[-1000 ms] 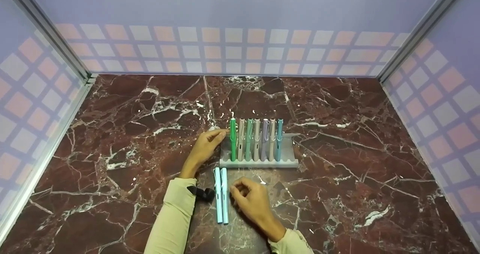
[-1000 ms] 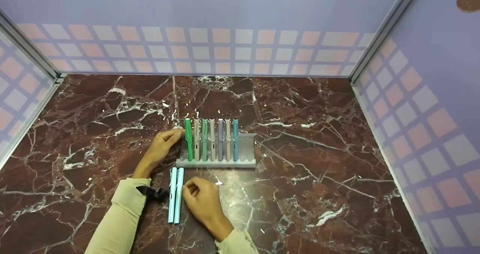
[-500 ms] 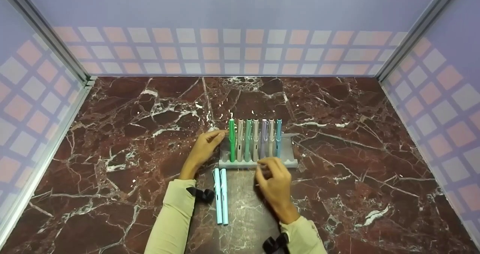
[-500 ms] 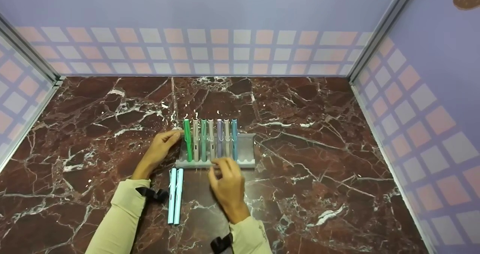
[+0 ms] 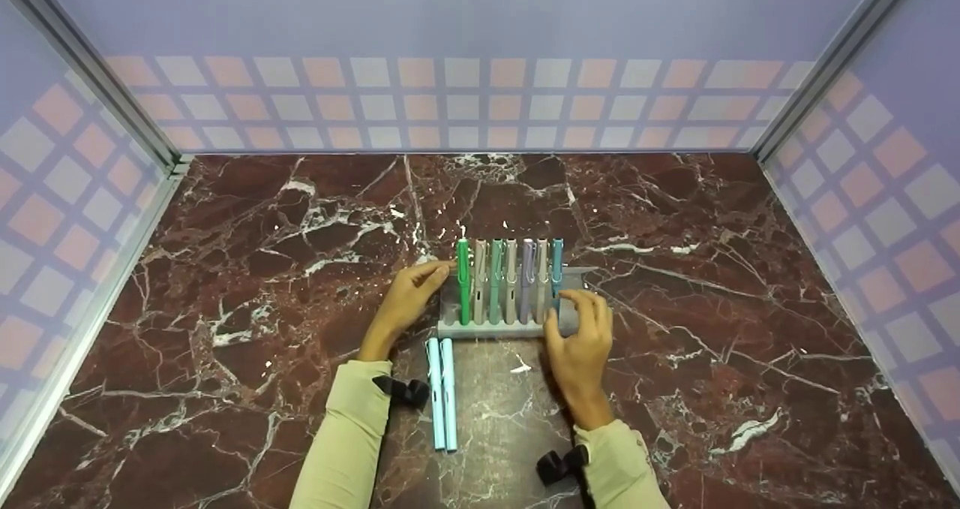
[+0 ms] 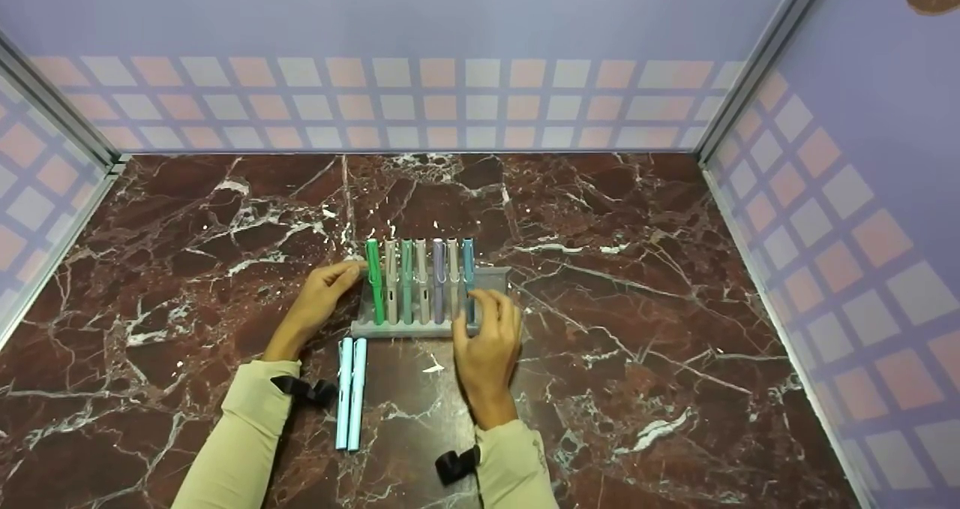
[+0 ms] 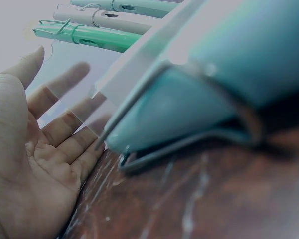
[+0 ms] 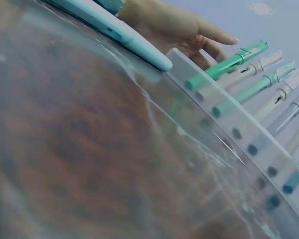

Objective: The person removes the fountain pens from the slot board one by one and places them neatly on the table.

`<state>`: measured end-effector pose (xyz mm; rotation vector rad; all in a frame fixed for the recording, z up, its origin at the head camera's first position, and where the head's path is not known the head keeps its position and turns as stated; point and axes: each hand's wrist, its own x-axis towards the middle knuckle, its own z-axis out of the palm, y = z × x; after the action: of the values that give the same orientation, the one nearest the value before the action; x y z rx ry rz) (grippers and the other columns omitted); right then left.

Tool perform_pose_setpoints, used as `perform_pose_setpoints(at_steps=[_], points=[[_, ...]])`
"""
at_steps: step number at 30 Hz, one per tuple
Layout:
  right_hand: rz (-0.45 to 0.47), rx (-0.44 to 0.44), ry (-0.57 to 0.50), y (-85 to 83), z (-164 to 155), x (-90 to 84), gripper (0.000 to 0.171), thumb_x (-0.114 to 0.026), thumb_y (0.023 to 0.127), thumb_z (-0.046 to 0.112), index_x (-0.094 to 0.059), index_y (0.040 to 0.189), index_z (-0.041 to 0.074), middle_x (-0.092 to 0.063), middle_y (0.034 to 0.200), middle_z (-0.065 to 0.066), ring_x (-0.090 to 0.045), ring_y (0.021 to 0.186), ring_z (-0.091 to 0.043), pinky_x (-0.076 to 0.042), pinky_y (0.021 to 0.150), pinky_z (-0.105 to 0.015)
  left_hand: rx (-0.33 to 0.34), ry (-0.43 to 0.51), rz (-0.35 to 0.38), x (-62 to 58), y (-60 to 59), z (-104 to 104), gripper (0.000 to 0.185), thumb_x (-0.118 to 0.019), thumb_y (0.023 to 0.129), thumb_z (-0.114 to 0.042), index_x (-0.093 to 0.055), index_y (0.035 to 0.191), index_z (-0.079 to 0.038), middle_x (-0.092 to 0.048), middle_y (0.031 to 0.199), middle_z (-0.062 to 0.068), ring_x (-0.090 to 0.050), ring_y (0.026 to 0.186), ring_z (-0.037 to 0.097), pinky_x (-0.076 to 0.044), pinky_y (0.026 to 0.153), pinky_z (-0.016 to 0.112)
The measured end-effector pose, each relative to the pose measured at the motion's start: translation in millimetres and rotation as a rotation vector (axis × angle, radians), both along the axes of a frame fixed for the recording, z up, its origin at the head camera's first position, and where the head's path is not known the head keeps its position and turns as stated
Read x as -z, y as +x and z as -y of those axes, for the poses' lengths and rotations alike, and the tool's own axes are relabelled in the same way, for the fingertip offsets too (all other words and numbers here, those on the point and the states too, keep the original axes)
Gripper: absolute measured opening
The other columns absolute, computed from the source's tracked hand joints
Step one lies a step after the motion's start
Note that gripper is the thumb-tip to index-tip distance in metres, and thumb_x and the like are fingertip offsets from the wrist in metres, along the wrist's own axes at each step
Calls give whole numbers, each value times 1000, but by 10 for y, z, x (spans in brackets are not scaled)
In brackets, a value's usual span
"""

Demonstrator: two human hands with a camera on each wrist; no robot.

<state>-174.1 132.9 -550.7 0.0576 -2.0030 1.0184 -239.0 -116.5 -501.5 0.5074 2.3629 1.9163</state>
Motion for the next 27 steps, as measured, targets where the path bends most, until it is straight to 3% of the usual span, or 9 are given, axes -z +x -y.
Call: perform_pose_setpoints(at_steps=[13, 14, 20, 22, 27], points=[[5, -6, -44, -141, -77, -13, 28, -74, 75, -3, -68, 103, 0, -67, 93, -12, -60, 87, -32, -47, 78, -35, 4, 3, -2, -12, -5, 6, 30, -53, 103, -10, -64, 124, 10, -65, 126, 28, -54, 126, 45, -39, 112, 52], [6, -10, -46, -148, -79, -19, 28, -74, 75, -3, -68, 103, 0, -67, 93, -12, -60, 86, -32, -47, 78, -35, -3, 5, -5, 36, -30, 8, 30, -54, 103, -10, -65, 123, 10, -65, 125, 27, -55, 126, 44, -39, 112, 51], [25, -22, -47, -189, -87, -31, 30, -74, 75, -3, -67, 104, -1, -69, 90, -12, -60, 81, -30, -47, 75, -39, -20, 17, -8, 75, -42, -6, 29, -53, 103, -9, -65, 123, 9, -66, 124, 26, -57, 124, 41, -40, 112, 50], [37, -21, -42, -191, -85, -27, 31, -74, 75, -4, -67, 105, -1, -70, 87, -11, -60, 78, -29, -47, 73, -40, -16, 11, -8, 18, -11, -11, 30, -53, 103, -9, -64, 123, 10, -66, 124, 27, -57, 124, 41, -40, 112, 50], [83, -37, -55, -170, -77, -17, 30, -75, 75, -7, -68, 104, -1, -73, 83, -12, -63, 69, -28, -52, 65, -41, -19, 0, -3, 3, -1, -10, 29, -54, 103, -8, -65, 122, 11, -66, 124, 28, -57, 123, 41, -40, 112, 50]])
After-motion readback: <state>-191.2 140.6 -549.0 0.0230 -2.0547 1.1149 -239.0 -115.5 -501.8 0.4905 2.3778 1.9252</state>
